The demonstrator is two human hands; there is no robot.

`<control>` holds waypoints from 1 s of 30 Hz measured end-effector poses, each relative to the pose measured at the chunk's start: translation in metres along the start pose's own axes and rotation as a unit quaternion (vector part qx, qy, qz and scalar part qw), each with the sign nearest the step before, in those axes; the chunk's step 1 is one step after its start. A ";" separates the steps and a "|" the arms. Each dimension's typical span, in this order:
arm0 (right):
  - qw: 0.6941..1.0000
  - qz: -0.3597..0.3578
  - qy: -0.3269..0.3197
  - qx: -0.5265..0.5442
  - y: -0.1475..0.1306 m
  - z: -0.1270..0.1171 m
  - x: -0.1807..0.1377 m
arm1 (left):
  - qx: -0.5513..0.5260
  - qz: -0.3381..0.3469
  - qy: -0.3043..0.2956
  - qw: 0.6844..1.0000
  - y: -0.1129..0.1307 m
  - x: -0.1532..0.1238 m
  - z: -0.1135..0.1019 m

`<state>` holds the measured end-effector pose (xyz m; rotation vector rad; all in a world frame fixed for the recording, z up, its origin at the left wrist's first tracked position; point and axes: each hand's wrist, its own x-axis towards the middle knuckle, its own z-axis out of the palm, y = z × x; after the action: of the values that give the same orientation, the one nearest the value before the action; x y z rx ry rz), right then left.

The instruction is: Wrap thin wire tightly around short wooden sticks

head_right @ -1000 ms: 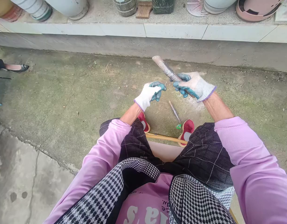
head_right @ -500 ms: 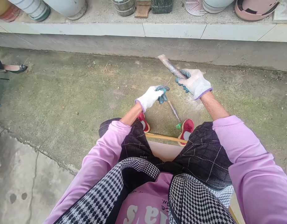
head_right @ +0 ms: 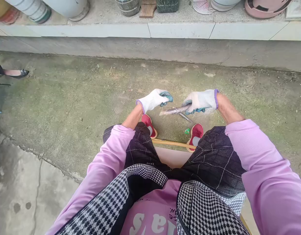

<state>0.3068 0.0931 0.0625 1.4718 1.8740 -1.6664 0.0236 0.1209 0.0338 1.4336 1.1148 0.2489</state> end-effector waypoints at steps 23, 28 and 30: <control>0.927 0.146 0.250 -0.238 -0.023 -0.021 0.013 | -0.034 0.030 -0.052 0.998 0.003 0.000 0.017; 0.970 0.117 0.105 -0.185 -0.009 -0.007 0.014 | -0.041 0.006 0.065 0.997 -0.002 0.005 -0.002; 0.989 0.091 0.052 -0.104 -0.007 -0.002 0.010 | -0.062 0.004 0.080 0.995 -0.004 0.007 -0.007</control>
<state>0.2974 0.1005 0.0604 1.6140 1.8390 -1.2929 0.0197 0.1296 0.0291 1.3257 1.2024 0.4381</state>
